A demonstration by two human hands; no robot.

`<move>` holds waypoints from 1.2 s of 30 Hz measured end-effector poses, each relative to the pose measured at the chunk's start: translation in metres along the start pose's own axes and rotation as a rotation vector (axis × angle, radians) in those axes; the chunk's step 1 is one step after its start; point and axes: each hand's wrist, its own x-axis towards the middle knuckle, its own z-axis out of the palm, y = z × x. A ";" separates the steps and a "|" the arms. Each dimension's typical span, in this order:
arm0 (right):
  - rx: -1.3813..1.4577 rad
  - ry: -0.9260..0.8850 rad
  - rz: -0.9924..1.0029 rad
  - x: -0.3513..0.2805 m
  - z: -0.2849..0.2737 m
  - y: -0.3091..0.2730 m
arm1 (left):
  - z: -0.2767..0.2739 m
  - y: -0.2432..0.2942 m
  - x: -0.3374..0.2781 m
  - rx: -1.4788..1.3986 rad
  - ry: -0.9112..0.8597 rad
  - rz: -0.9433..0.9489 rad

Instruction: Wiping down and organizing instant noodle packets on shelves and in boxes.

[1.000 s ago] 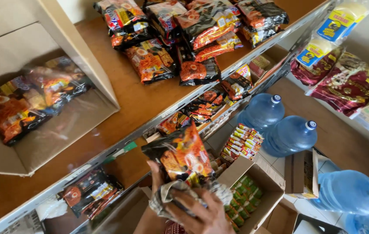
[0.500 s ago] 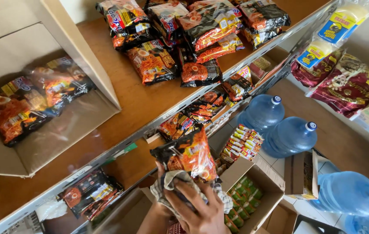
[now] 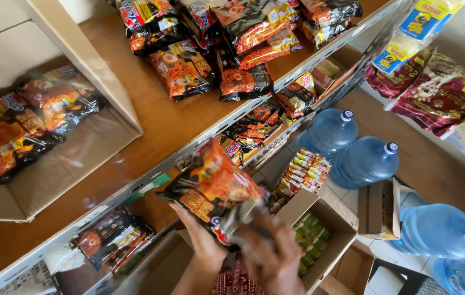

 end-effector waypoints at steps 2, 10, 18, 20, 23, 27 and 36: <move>0.070 -0.001 -0.099 -0.018 0.008 -0.004 | 0.014 0.011 -0.006 0.338 0.036 0.245; 0.041 0.126 0.246 0.005 -0.005 0.038 | 0.047 0.025 -0.007 -0.224 0.012 0.096; 1.054 0.092 0.996 -0.050 0.037 0.058 | 0.042 0.014 -0.013 -0.202 -0.009 0.143; 1.068 -0.003 0.905 -0.041 0.028 0.056 | 0.030 0.017 -0.010 -0.142 0.126 0.187; 0.936 0.075 0.840 -0.045 0.018 0.073 | -0.018 0.016 0.001 -0.252 -0.098 0.098; 0.890 0.226 0.856 0.001 -0.019 0.059 | -0.067 0.019 0.019 -0.012 -0.211 -0.123; 0.619 0.010 0.497 0.040 -0.049 0.055 | -0.149 -0.002 0.020 0.595 -0.414 -0.254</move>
